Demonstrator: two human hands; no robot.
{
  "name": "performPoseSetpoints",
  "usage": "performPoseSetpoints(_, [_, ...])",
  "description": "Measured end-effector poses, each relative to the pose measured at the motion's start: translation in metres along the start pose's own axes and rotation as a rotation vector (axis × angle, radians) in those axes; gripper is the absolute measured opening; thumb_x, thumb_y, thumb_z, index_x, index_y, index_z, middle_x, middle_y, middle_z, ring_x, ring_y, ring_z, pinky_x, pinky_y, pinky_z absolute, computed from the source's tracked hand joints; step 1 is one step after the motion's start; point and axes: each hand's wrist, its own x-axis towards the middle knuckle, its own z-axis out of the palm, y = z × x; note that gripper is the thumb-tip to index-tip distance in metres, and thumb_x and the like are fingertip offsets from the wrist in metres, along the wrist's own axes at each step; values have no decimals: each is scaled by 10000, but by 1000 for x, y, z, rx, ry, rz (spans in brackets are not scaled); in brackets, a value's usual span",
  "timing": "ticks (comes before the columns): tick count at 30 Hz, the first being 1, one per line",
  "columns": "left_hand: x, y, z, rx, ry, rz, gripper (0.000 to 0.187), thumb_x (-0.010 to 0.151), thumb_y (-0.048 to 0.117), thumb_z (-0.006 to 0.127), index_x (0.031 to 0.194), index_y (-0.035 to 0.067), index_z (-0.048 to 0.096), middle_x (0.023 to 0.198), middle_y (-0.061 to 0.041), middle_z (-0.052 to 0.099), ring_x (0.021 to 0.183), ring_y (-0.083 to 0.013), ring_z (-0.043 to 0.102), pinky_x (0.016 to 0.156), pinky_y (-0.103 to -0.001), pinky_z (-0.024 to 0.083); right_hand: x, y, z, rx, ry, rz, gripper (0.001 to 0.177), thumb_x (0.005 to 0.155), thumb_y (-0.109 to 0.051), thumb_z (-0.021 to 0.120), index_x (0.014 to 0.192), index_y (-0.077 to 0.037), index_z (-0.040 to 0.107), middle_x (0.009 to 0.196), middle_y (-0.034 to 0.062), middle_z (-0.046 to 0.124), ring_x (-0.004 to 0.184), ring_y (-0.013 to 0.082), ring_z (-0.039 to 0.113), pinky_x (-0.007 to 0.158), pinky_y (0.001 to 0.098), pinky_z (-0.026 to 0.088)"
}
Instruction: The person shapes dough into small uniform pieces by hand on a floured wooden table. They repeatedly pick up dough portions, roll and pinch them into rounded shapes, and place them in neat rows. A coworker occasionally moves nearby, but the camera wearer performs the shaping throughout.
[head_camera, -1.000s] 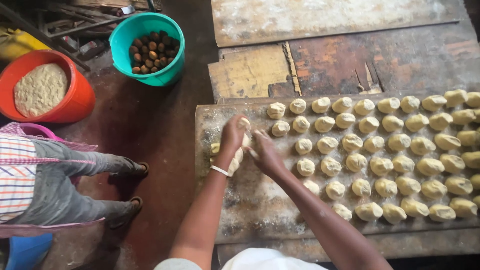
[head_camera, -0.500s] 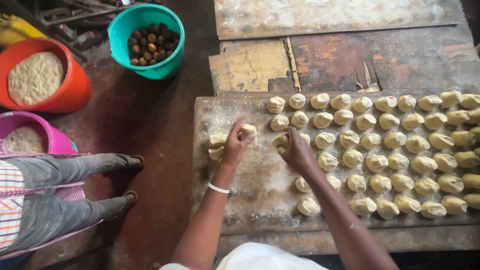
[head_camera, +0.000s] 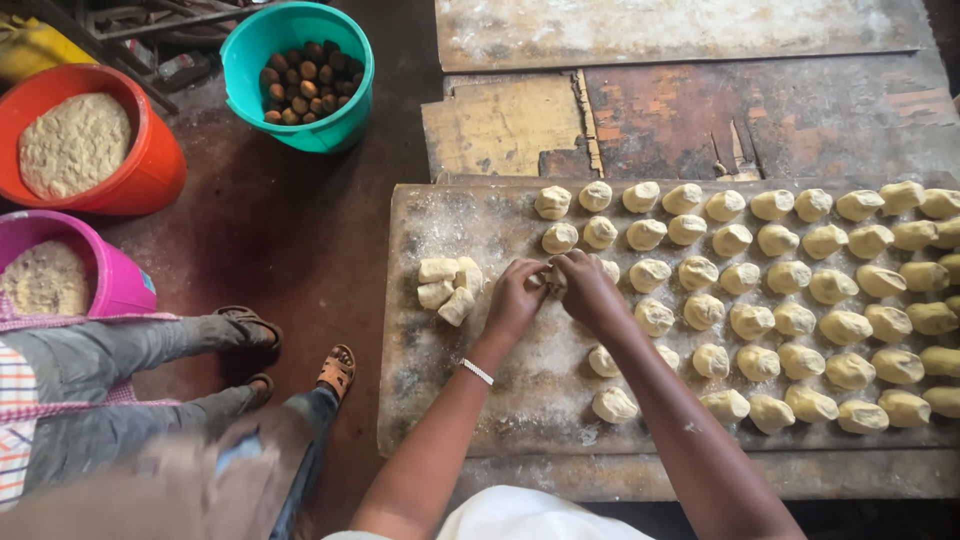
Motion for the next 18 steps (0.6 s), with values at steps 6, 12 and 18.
performPoseSetpoints(6, [2,1,-2,102,-33,-64,277,868,-10,740,1144,13,722,1176,-90,719,858,-200,734,789,-297,619,3,15,14,51,140,-64,200,966,18,608,1072,-65,757,1069,155,747,928,260,740,893,344,628])
performPoseSetpoints(12, [8,4,-2,120,-45,43,268,857,-13,742,1124,6,731,1145,-105,724,894,-202,739,812,-304,617,2,22,8,166,214,-144,400,837,82,632,1196,-63,730,1134,168,734,924,252,736,828,376,615])
performPoseSetpoints(18, [9,10,2,155,24,36,218,862,1,751,1079,-8,736,1129,-122,731,917,-221,753,804,-315,626,4,16,0,157,69,53,224,962,-67,664,1170,-118,729,1078,118,781,912,236,771,776,376,640])
